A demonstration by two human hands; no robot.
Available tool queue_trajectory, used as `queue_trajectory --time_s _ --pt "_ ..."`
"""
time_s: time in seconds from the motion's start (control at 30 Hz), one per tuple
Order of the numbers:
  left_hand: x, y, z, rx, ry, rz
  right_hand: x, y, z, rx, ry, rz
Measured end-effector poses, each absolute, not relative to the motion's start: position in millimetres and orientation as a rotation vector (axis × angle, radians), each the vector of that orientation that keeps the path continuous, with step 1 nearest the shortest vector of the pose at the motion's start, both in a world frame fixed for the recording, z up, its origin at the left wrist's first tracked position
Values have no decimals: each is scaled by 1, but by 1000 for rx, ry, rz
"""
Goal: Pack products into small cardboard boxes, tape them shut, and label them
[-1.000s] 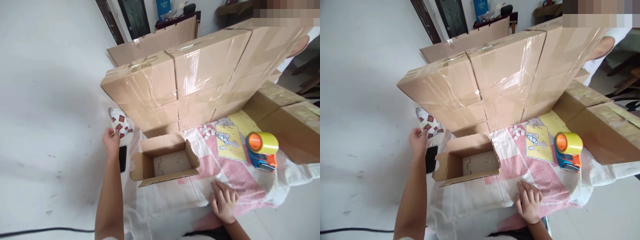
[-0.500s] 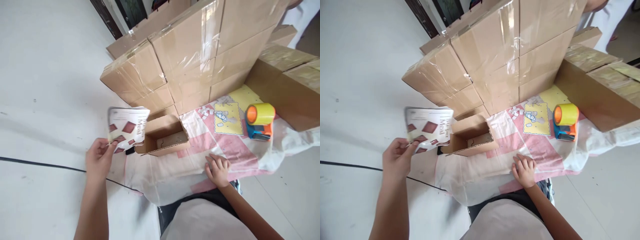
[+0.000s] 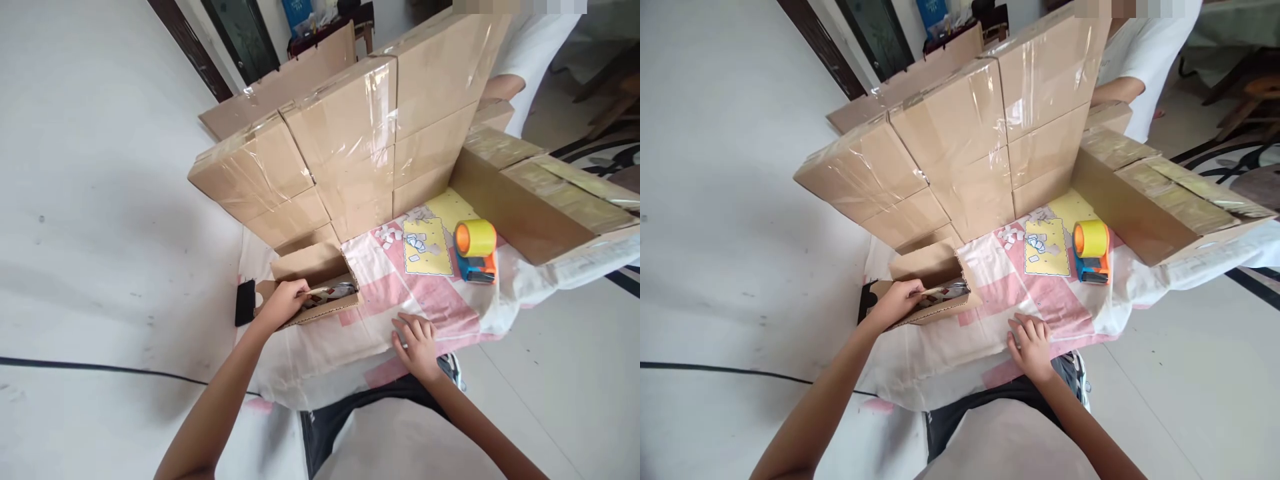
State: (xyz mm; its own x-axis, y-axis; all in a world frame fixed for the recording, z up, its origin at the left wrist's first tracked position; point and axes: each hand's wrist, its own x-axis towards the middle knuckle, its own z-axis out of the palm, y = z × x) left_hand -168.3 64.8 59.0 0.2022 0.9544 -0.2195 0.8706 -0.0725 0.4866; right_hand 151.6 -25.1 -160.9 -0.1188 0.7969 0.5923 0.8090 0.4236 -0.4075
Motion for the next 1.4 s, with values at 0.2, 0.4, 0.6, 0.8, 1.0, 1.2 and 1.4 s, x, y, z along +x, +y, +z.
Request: queue_trajectory --time_s 0.2,0.4,0.6,0.8,1.0,1.2,1.4 --pt "-183 64 47 1954 1778 319 148 -28 -148 -1399 -1855 95" --pt "-207 30 50 1942 1826 629 134 -2 -83 -1171 -1734 592" --pt "-226 -29 -3 1319 2104 1601 109 59 -35 -898 -1583 979" --pt "-220 -37 -36 1543 1739 1514 93 81 -24 -780 -1765 1023" --pt "-212 -16 -30 1588 1857 1293 85 69 -38 -846 -1755 1007" --pt "-194 2 -36 1420 1998 1374 72 99 -26 -960 -1556 1200" --pt "-201 2 -35 1521 2007 1333 69 131 -3 -920 -1693 1063"
